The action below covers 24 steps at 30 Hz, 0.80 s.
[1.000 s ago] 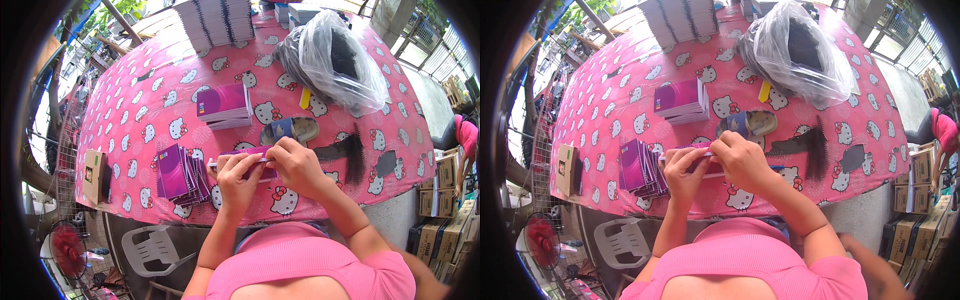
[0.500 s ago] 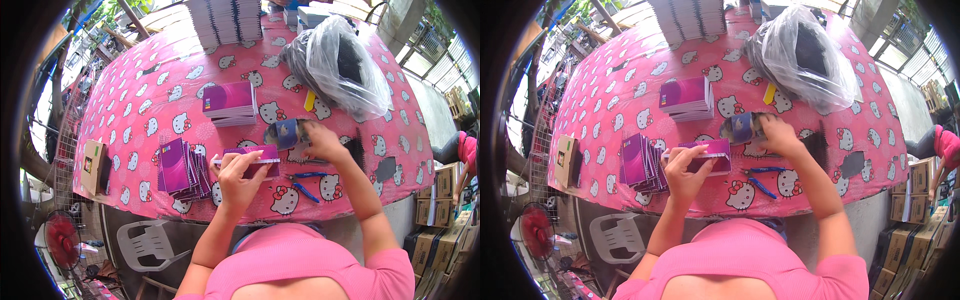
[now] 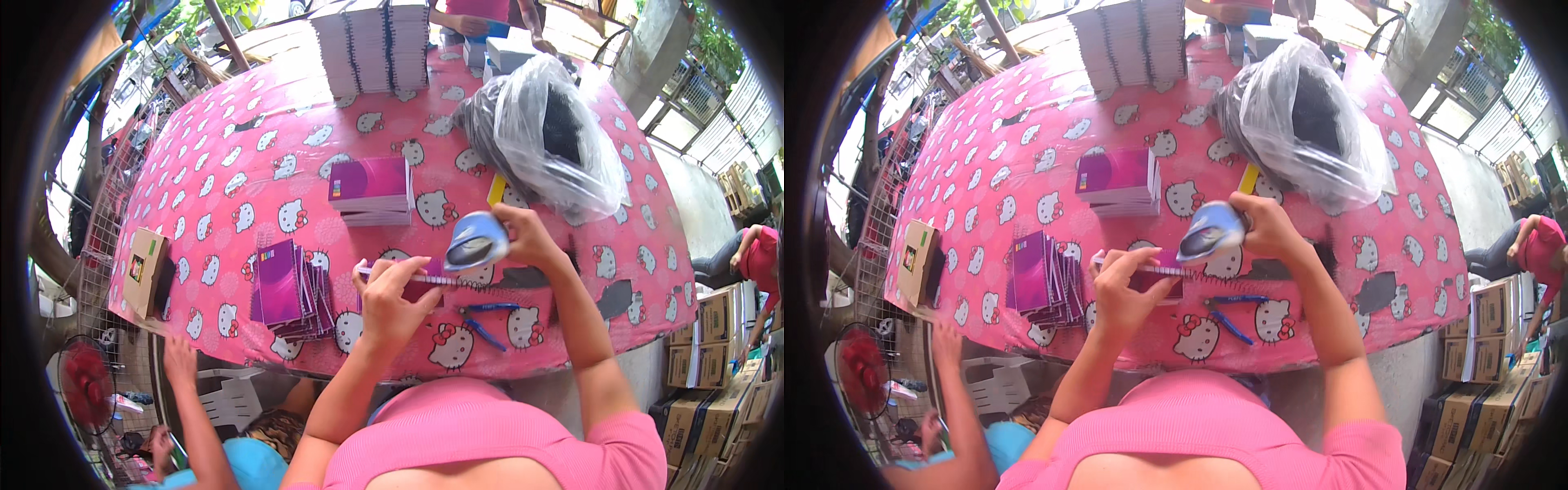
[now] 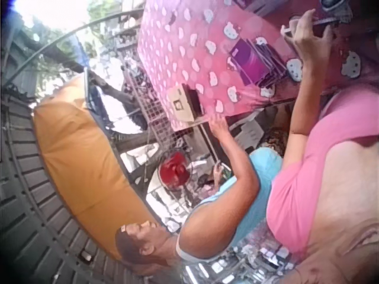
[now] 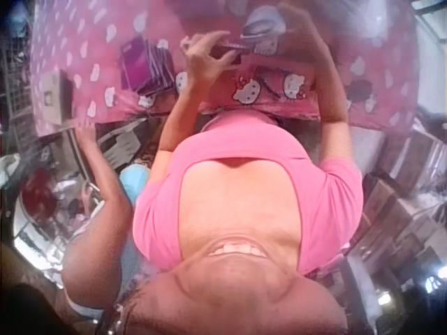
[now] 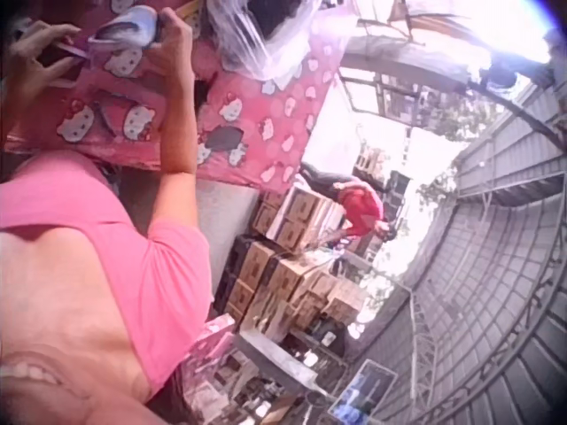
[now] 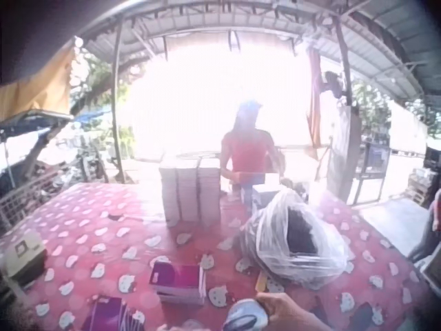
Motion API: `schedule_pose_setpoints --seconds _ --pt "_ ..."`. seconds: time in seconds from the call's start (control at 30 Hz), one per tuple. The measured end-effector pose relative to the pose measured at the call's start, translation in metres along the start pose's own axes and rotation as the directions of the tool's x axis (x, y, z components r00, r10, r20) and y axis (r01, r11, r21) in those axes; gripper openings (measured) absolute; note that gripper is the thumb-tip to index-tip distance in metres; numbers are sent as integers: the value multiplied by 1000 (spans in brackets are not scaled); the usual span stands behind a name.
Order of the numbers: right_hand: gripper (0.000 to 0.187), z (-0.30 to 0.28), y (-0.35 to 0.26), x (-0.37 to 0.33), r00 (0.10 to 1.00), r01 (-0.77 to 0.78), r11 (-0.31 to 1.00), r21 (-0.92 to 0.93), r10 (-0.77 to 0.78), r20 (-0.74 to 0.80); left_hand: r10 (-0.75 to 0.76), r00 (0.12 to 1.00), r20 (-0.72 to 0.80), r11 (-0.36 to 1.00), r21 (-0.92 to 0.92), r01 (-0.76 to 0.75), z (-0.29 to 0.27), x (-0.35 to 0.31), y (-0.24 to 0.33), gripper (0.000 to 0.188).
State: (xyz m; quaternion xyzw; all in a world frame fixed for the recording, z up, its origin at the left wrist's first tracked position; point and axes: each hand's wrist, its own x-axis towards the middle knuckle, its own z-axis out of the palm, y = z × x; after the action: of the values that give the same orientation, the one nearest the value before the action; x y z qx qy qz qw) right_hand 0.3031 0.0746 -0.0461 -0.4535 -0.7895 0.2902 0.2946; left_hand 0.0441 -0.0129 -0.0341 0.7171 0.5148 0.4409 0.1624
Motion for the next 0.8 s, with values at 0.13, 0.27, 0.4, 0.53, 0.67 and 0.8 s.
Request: schedule_pose_setpoints --seconds 0.13,0.27,0.4,0.53,0.67,0.8 --pt "29 5 -24 -3 986 -118 844 523 39 160 16 1000 14 997 79 -17 -6 5 6 40" --pt "25 13 -11 6 995 -95 811 578 93 33 20 994 -104 998 62 -14 -12 0 -7 39" --pt "31 22 -21 27 997 71 971 -227 -72 2 -252 966 -64 928 -299 222 -17 -13 -25 35" --pt "35 25 -42 32 994 15 916 400 -58 95 -380 922 -73 737 -627 254 -15 -25 -40 38" --pt "30 33 -38 50 999 19 983 181 -26 38 -385 923 -19 673 -690 267 -22 -26 -47 38" --pt "38 39 -53 44 963 -198 976 91 176 204 -380 925 -5 636 -727 257 -23 -28 -53 39"
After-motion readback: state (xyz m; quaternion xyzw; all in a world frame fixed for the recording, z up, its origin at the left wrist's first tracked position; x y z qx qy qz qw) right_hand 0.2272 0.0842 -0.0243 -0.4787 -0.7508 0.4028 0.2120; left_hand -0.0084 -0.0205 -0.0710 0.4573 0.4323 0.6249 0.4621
